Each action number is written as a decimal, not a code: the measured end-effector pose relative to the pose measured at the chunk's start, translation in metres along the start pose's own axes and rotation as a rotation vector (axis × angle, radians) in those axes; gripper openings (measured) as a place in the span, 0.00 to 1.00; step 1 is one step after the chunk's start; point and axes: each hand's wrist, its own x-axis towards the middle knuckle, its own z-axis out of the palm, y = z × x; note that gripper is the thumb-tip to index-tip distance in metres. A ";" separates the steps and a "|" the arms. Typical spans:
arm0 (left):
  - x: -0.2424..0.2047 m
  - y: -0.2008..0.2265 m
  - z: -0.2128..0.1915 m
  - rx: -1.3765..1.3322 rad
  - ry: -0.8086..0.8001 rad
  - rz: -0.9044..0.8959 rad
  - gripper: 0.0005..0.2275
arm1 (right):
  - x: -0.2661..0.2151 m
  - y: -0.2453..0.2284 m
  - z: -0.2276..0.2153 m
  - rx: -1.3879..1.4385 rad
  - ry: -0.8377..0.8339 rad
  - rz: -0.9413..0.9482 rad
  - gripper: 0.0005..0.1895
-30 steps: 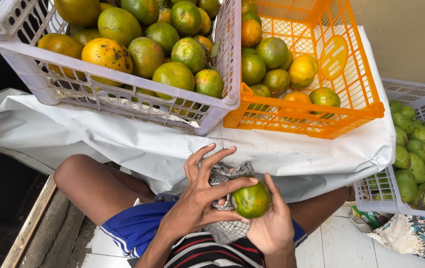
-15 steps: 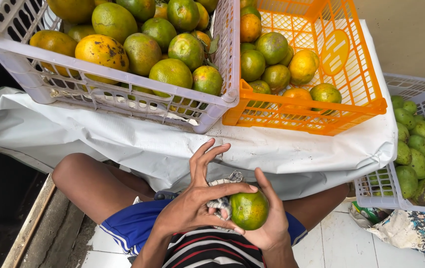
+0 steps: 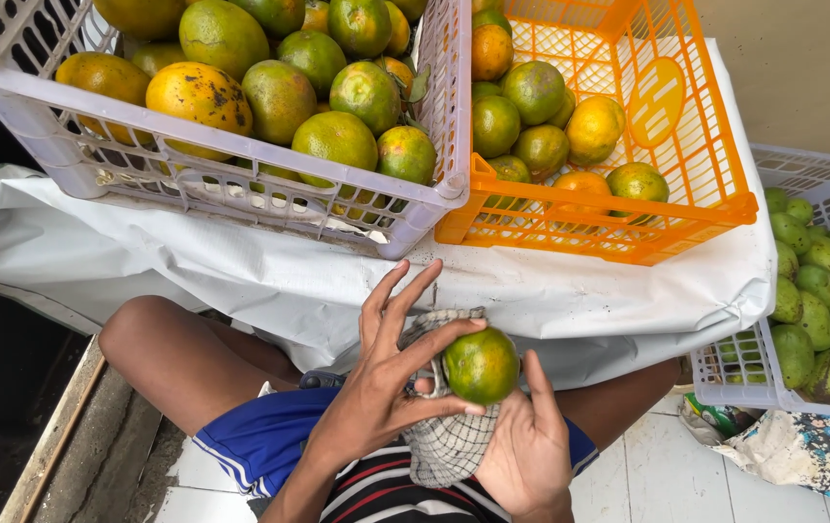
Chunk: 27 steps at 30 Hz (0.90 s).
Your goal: Wiping citrus fruits with a cloth and sorting them into plastic crates.
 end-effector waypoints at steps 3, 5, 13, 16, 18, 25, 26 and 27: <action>0.001 0.005 0.003 0.134 0.050 -0.001 0.31 | -0.007 0.006 0.007 -0.118 -0.093 -0.151 0.35; 0.001 0.008 0.005 0.219 0.084 0.001 0.32 | -0.009 0.014 0.003 -0.156 -0.193 -0.237 0.34; -0.002 0.026 0.006 0.280 0.006 0.088 0.29 | 0.010 0.007 -0.011 -0.891 0.116 -0.590 0.40; 0.000 0.020 0.011 0.222 0.028 0.104 0.29 | 0.014 0.001 -0.005 -1.031 0.176 -0.602 0.41; 0.001 0.020 0.014 0.194 0.053 0.103 0.28 | 0.013 0.000 0.003 -1.254 0.219 -0.681 0.34; 0.018 0.033 0.011 0.162 0.054 0.146 0.29 | 0.000 -0.020 0.003 -1.489 0.347 -0.836 0.25; 0.022 0.035 0.009 0.164 0.055 0.160 0.29 | -0.005 -0.024 -0.010 -1.488 0.344 -0.852 0.25; 0.026 0.037 0.008 0.206 0.092 0.179 0.30 | -0.009 -0.029 -0.023 -1.446 0.397 -0.891 0.23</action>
